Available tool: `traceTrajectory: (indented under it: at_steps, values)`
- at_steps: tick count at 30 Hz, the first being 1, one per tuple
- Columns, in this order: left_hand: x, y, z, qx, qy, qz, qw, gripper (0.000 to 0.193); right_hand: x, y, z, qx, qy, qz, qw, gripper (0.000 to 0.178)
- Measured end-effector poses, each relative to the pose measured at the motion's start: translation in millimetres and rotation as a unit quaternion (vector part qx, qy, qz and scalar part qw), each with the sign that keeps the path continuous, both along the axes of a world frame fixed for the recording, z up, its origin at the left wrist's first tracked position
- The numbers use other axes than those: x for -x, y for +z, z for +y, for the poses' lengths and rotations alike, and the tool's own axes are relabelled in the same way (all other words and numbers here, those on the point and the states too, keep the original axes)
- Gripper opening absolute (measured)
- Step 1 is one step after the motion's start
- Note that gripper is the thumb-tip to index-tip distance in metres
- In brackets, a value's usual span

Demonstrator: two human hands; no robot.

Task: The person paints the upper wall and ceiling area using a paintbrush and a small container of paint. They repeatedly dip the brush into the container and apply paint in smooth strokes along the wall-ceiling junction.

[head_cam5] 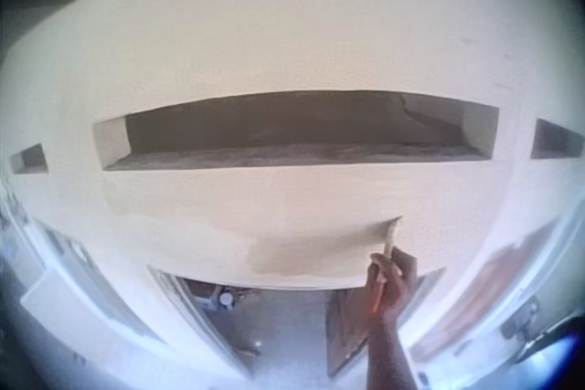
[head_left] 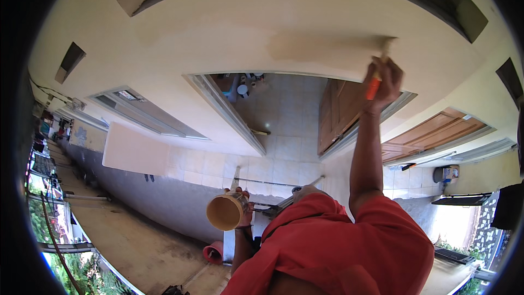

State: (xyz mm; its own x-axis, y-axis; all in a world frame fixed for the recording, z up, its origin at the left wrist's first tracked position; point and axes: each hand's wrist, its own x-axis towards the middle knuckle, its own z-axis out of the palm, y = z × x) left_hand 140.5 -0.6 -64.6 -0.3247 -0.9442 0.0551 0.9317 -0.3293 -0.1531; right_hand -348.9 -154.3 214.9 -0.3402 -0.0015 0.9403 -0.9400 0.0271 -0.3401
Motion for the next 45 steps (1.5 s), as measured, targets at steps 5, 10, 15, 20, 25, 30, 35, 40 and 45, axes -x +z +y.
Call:
traceTrajectory:
  at_steps: [5,10,15,20,25,30,35,40,45]
  values:
    - [-1,0,2,0.007,0.016,-0.003,1.0,0.051,-91,-7,-37,-0.099,0.36,0.142,0.917,0.037]
    - [-4,3,2,0.003,0.008,-0.015,1.0,0.051,-9,36,-11,-0.042,0.291,0.018,0.956,0.032]
    - [0,7,1,0.009,0.0,-0.023,1.0,0.052,93,53,55,0.082,0.044,0.035,0.995,0.025]
    - [-1,6,-1,0.005,-0.006,-0.016,1.0,0.053,114,75,37,0.119,-0.088,0.052,0.988,0.027]
    - [2,6,-4,0.018,-0.003,-0.025,1.0,0.05,11,99,-28,0.047,-0.034,0.127,0.99,0.03]
    - [-2,8,-2,0.004,0.002,-0.036,0.999,0.049,-47,108,-36,0.042,0.258,0.142,0.955,0.031]
    - [-3,6,-2,-0.001,0.0,-0.04,0.999,0.049,14,113,-23,0.092,0.311,0.043,0.945,0.023]
    - [-1,7,-3,0.007,-0.005,-0.036,0.999,0.049,97,104,25,0.123,0.236,-0.065,0.962,0.013]
    - [0,8,-3,0.008,-0.008,-0.025,1.0,0.05,176,106,71,0.202,0.184,-0.11,0.956,0.013]
